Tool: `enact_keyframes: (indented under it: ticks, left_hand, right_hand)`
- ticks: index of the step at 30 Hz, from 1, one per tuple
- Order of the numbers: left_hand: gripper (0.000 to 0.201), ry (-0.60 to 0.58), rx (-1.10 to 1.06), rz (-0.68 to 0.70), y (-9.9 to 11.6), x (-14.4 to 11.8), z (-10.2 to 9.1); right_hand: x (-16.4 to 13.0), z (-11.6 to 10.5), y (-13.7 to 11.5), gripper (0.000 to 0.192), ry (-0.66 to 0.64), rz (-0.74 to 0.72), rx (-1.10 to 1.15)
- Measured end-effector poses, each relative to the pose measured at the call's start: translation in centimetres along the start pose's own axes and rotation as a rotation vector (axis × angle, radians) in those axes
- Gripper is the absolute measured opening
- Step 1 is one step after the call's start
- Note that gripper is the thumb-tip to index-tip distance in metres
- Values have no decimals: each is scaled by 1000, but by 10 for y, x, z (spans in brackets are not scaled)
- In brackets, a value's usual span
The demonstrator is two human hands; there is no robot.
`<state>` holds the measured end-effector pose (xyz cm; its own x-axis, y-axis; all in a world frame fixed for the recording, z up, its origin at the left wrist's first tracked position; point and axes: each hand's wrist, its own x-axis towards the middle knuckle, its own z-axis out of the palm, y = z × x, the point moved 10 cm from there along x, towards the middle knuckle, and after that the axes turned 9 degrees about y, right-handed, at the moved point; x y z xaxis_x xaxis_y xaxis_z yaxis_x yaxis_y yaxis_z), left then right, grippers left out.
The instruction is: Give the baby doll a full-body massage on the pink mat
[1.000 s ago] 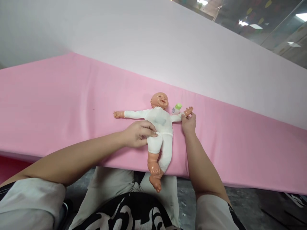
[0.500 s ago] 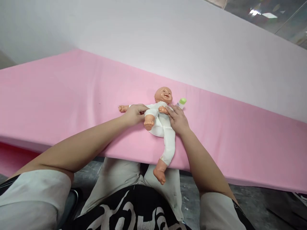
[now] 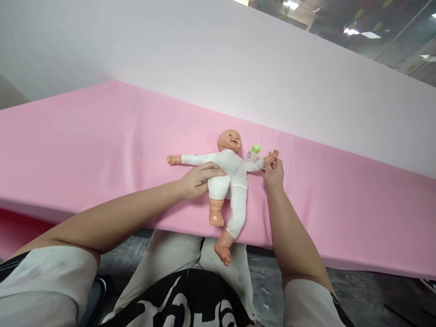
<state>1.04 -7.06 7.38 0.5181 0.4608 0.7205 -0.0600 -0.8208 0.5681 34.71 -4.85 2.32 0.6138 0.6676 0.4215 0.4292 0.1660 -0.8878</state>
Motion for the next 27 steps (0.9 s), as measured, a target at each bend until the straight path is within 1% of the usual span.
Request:
enact_keyframes:
  ticks: [2,4,6,8,10,11,12,14,16,19,21,22,24,27]
  left_hand:
    - [38,-62,-16,-21,5,-1,7]
    - [36,-135,-24,-56,6,-2,13]
    - [36,-155,-33,-70,5,-1,13]
    - [36,-94,-30,-75,-1,1,5]
    - [37,10,8,-88,-13,5,-7]
    - [36,56,41,-108,-20,6,-13]
    - [35,99,77,-142,-29,6,-18]
    - [34,153,136,-247,-48,6,-24]
    - [30,165,159,-366,-66,4,-25]
    - [24,174,143,-484,-82,2,-23]
    - [23,185,127,-515,-87,1,-22]
    - [23,187,122,-520,-88,0,-21]
    - [26,186,122,-514,-88,0,-21]
    - [30,184,122,-483,-82,1,-22]
  right_hand:
    - [9,-8,29,63,-14,116,-19]
    - [16,-18,46,55,10,142,-133]
    - [20,-24,51,47,43,111,-225]
    - [19,-23,47,50,59,99,-240]
    - [14,-18,38,57,71,109,-226]
    - [10,-15,28,60,79,94,-214]
    - [5,-11,17,61,87,59,-201]
    - [-6,1,-14,56,73,-73,-172]
    - [-19,18,-43,49,9,-223,-182]
    - [-43,55,-73,43,-188,-456,-300]
    - [-57,74,-83,40,-294,-589,-393]
    - [-61,80,-85,39,-320,-627,-427]
    - [-64,84,-87,40,-329,-642,-453]
    - [-63,81,-87,39,-331,-602,-402]
